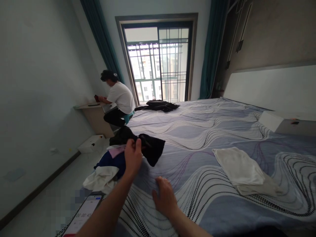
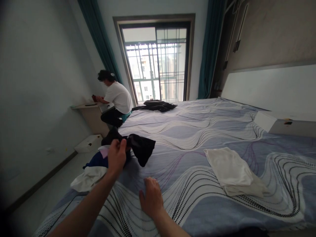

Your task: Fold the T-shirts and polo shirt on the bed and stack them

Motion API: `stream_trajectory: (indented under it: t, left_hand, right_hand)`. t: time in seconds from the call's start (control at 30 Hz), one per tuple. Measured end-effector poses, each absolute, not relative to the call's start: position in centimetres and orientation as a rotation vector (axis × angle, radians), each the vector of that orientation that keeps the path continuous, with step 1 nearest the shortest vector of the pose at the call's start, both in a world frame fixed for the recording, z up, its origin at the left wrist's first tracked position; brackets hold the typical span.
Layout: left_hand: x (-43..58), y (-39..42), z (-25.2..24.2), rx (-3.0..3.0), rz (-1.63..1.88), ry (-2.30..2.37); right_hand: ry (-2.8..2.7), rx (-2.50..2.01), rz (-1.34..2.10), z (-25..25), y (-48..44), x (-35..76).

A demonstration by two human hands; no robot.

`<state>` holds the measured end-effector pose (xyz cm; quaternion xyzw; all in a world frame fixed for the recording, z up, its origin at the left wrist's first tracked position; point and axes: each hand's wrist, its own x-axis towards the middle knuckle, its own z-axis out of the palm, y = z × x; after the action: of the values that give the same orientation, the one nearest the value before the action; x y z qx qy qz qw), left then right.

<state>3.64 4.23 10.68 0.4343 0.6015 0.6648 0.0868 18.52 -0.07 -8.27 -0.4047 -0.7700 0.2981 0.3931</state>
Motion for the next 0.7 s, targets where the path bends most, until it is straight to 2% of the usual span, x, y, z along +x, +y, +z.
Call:
stream_trajectory:
  t: [0.17, 0.27, 0.4, 0.6, 0.7]
  left_hand:
    - [11.6, -4.2, -0.7, 1.096, 1.508, 1.459]
    - [12.4, -6.2, -4.6, 0.918, 1.288, 1.351]
    - [9.5, -5.4, -4.4, 0.679, 1.2, 1.307]
    - [2.8, -3.2, -2.6, 0.151, 1.556, 1.342]
    - [0.7, -2.7, -2.8, 0.288, 1.777, 1.702]
  right_hand:
    - [-1.266, -0.913, 1.38, -8.2, 2.5, 20.5]
    - [-1.009, -0.888, 1.655, -7.0, 4.2, 21.2]
    - [-0.926, -0.903, 1.805, -4.7, 5.2, 19.7]
    - [-0.934, -0.886, 1.753, -1.1, 4.3, 24.3]
    - [-1.183, -1.129, 1.576, -0.5, 5.4, 32.0]
